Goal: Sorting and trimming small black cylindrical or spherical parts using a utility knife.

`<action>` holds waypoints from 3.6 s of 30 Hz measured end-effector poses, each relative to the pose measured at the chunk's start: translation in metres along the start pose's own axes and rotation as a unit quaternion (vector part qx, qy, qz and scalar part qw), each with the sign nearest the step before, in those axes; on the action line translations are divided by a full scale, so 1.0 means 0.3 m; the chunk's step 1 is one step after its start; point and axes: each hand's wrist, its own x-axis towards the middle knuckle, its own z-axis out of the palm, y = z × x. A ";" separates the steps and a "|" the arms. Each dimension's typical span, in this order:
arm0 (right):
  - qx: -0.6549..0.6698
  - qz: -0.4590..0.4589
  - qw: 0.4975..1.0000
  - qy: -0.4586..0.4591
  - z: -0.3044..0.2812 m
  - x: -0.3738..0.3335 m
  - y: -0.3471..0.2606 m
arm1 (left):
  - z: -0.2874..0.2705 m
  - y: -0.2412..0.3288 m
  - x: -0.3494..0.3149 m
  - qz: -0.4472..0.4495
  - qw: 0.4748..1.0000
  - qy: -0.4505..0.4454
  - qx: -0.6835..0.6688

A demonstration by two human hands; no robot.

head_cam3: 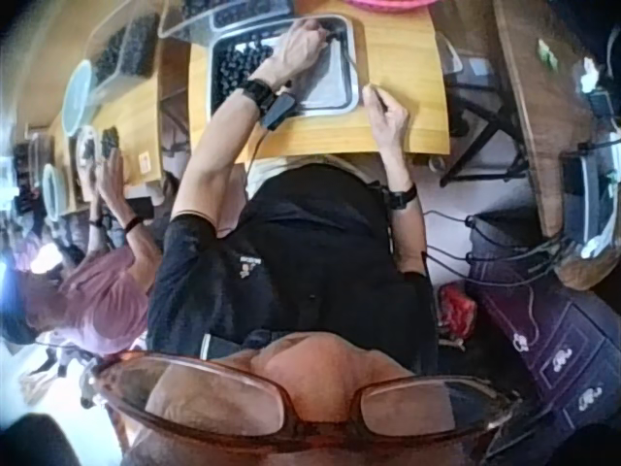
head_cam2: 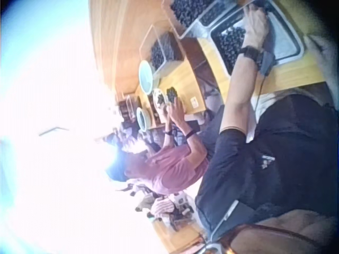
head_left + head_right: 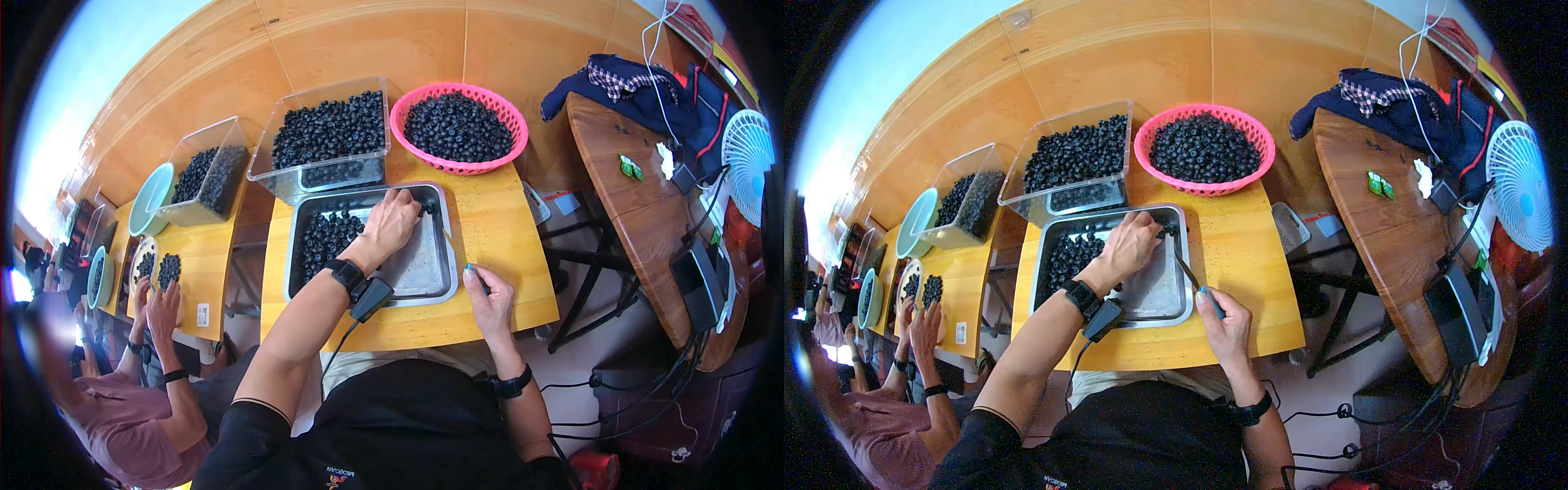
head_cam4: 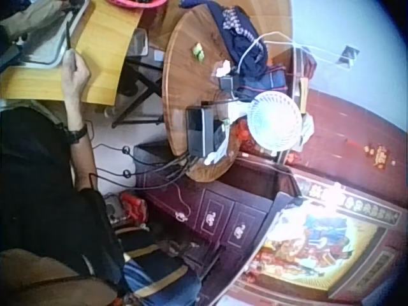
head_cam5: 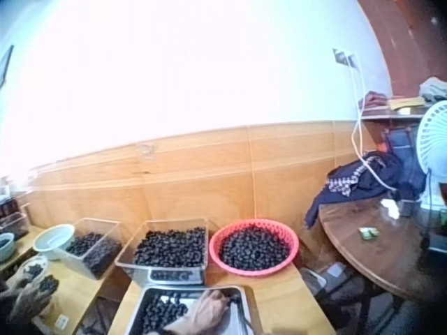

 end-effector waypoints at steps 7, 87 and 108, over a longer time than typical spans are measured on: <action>-0.012 0.007 1.000 -0.010 -0.003 0.001 -0.017 | -0.010 0.026 0.025 -0.009 1.000 -0.020 -0.008; -0.029 -0.136 0.986 -0.094 0.040 0.004 -0.127 | -0.157 0.224 -0.317 -0.253 0.350 0.018 -0.902; 0.051 -0.040 0.998 -0.025 -0.006 0.017 -0.075 | -0.224 0.261 -0.351 -0.203 0.378 -0.001 -0.903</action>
